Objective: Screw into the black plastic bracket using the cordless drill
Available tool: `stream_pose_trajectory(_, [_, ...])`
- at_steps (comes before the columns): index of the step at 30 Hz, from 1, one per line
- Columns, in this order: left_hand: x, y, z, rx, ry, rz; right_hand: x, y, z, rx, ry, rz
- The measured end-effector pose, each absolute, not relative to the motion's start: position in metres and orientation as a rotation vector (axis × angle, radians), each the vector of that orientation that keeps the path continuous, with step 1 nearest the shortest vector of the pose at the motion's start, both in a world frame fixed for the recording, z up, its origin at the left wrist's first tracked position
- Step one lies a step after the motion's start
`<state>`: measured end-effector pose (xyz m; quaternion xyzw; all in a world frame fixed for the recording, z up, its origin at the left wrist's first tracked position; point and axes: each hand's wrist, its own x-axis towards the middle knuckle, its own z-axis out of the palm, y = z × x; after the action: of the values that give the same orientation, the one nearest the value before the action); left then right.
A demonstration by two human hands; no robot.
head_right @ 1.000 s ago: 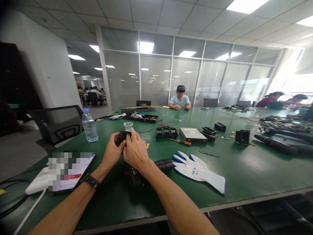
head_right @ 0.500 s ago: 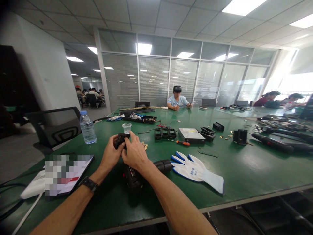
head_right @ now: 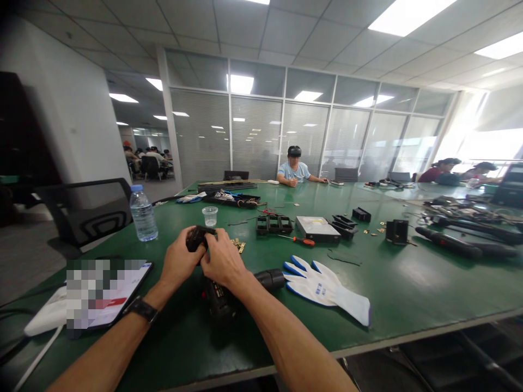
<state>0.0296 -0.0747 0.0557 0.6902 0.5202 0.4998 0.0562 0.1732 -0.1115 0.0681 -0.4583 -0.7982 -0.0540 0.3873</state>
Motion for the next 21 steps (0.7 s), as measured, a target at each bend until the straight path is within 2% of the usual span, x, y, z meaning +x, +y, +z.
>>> stream_pose_trajectory(7, [0.024, -0.072, 0.057, 2.101, 1.773, 1.438, 0.173, -0.113, 0.068, -1.135, -2.052, -0.177])
stream_pose_trajectory(21, [0.025, -0.069, 0.057, 2.019, 1.431, 1.552, 0.169, -0.122, 0.076, -1.183, -2.069, -0.212])
